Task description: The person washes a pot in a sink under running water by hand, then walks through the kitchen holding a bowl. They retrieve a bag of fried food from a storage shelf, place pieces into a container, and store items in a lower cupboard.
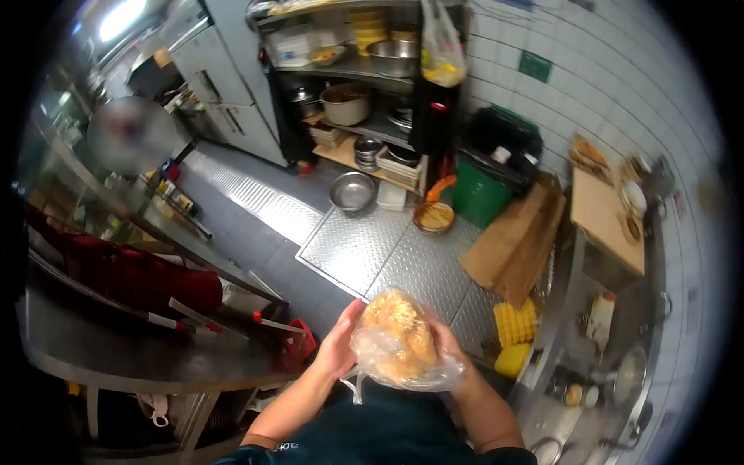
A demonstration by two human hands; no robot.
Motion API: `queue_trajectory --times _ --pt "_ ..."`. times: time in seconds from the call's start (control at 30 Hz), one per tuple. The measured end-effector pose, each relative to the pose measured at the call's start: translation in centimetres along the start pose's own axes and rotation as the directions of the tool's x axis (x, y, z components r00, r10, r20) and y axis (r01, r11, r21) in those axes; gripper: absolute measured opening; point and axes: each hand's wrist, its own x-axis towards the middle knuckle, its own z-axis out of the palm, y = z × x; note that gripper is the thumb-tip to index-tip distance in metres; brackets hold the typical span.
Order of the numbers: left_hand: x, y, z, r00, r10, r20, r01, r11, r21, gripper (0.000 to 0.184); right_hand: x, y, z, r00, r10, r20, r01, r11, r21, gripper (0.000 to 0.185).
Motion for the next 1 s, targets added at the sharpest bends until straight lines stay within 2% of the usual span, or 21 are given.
queue_trajectory --times 0.03,0.1,0.13,0.17,0.2,0.27,0.33,0.4,0.5,0.6,0.63,0.7,0.8,0.87,0.93,0.97,1.0 --pt "0.9 1.9 -0.2 0.998 0.026 -0.057 -0.025 0.999 0.022 0.086 2.6 -0.9 0.8 1.000 0.014 -0.001 -0.014 1.000 -0.008 0.047" --pt "3.3 4.5 -4.0 0.998 -0.023 -0.060 0.016 0.992 -0.123 0.083 6.6 -2.3 4.1 0.995 -0.098 0.024 0.101 0.975 -0.198 0.052" --pt "5.7 6.8 -7.2 0.998 -0.025 -0.063 0.012 0.977 -0.211 0.082 9.8 -2.9 5.8 0.991 -0.126 0.047 0.134 0.963 -0.236 0.054" --pt "7.5 8.7 -8.9 0.998 -0.023 -0.057 0.010 0.978 -0.210 0.082 13.1 -3.6 7.5 0.985 -0.154 0.071 0.168 0.948 -0.272 0.057" --pt "9.1 10.1 -9.9 0.999 -0.021 -0.028 0.016 0.988 -0.154 0.083 16.4 -4.3 9.3 0.979 -0.182 0.095 0.203 0.930 -0.306 0.059" --pt "12.7 13.0 -12.5 1.000 -0.012 -0.013 0.012 0.998 -0.066 0.086 25.0 -5.8 7.1 0.998 -0.068 0.019 0.068 0.997 -0.038 0.058" --pt "16.2 16.2 -14.2 0.999 -0.030 -0.013 0.031 0.998 0.047 0.096 30.2 -6.8 9.3 0.995 -0.102 0.020 0.103 0.986 -0.128 0.054" --pt "19.8 20.1 -14.9 0.994 0.003 -0.108 0.027 0.959 0.281 0.099 35.0 -7.7 12.8 0.988 -0.133 0.082 0.146 0.974 -0.173 0.050" --pt "25.2 24.3 -17.0 0.968 0.198 -0.156 -0.045 0.746 0.664 0.098 42.5 -8.5 14.8 0.987 -0.158 0.031 0.161 0.967 -0.196 0.046" --pt "29.6 28.1 -19.9 0.962 0.255 -0.101 -0.075 0.600 0.797 0.094 48.4 -8.9 18.8 0.976 -0.216 0.042 0.219 0.939 -0.265 0.044" --pt "31.1 29.1 -20.8 0.943 0.301 -0.138 -0.091 0.636 0.766 0.089 50.9 -9.2 19.8 0.978 -0.205 0.046 0.210 0.938 -0.274 0.044" --pt "33.9 31.8 -23.0 0.913 0.306 -0.268 -0.023 0.695 0.718 0.088 56.3 -10.4 21.2 0.981 -0.181 0.070 0.194 0.937 -0.292 0.044" --pt "38.3 36.5 -26.7 0.859 0.320 -0.399 0.013 0.765 0.644 0.086 67.7 -12.1 19.8 0.958 -0.197 0.207 0.270 0.861 -0.432 0.045" --pt "40.8 39.7 -29.9 0.822 0.343 -0.454 0.011 0.788 0.615 0.085 74.3 -12.9 22.3 0.965 -0.084 0.247 0.182 0.895 -0.407 0.047" --pt "43.2 42.4 -33.7 0.803 0.351 -0.482 0.015 0.796 0.605 0.086 78.8 -13.1 29.1 0.956 0.030 0.292 0.123 0.862 -0.492 0.047" --pt "44.2 44.3 -34.8 0.792 0.309 -0.526 -0.032 0.882 0.470 0.083 81.6 -13.1 31.7 0.953 0.080 0.293 0.093 0.842 -0.532 0.047" --pt "45.0 46.0 -35.2 0.721 0.350 -0.599 -0.066 0.894 0.443 0.081 84.1 -13.3 33.9 0.948 0.122 0.293 0.071 0.818 -0.570 0.048"
